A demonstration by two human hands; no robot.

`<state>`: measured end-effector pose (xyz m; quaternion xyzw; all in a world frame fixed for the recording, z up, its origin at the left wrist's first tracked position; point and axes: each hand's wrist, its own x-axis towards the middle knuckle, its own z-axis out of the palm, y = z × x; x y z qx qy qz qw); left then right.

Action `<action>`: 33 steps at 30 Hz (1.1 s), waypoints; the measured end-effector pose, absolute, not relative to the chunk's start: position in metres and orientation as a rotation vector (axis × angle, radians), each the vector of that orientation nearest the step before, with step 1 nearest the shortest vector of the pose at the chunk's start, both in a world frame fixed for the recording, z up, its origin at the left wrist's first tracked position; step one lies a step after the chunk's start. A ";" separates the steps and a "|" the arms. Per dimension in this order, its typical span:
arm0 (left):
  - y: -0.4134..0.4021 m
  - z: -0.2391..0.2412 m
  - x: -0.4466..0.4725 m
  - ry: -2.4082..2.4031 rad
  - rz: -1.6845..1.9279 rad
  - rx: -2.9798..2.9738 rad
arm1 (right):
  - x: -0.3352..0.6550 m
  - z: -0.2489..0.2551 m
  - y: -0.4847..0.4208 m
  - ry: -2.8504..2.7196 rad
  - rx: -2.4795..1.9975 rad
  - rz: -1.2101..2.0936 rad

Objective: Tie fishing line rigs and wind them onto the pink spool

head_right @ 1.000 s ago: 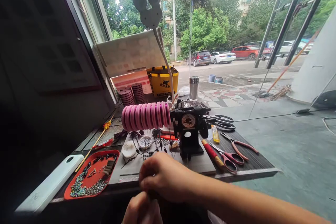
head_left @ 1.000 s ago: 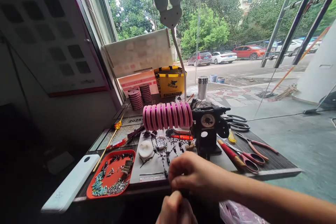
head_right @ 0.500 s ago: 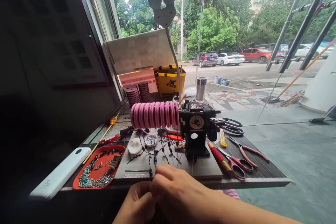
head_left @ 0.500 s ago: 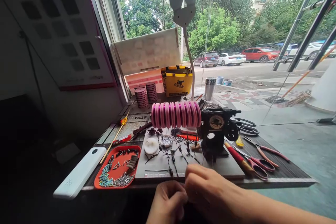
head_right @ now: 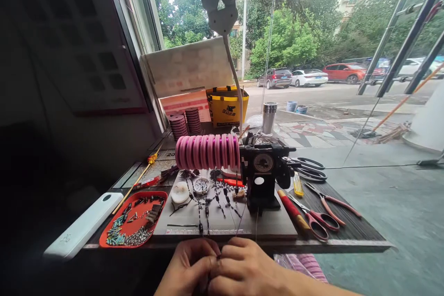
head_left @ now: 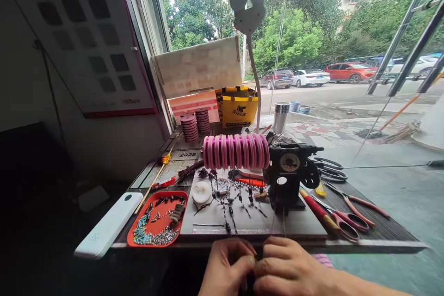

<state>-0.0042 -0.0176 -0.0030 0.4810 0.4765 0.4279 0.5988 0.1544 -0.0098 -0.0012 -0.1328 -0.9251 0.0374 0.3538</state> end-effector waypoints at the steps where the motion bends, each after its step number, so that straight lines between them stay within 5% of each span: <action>1: -0.018 -0.005 -0.005 1.157 1.058 1.319 | 0.153 0.001 -0.010 -2.341 -0.377 0.242; 7: -0.027 -0.022 -0.003 1.481 1.528 2.259 | 0.140 0.028 0.002 -1.666 -0.764 1.447; 12: -0.023 -0.026 -0.006 1.340 1.756 2.953 | 0.131 0.033 0.016 -1.476 -0.719 1.725; 15: -0.016 -0.023 -0.008 1.042 1.813 2.905 | 0.137 0.029 0.014 -1.640 -0.759 1.555; 20: -0.014 -0.008 -0.009 1.069 1.105 1.204 | 0.156 0.022 -0.002 -2.453 -0.578 0.401; 24: -0.016 0.009 -0.008 0.954 0.851 0.626 | 0.160 0.009 -0.005 -2.572 -0.355 -0.138; 29: -0.016 0.007 -0.007 1.035 0.902 0.820 | 0.152 0.001 -0.006 -2.463 -0.323 -0.132; 33: -0.022 -0.006 -0.005 1.247 1.228 1.649 | 0.143 0.016 -0.006 -2.139 -0.569 0.691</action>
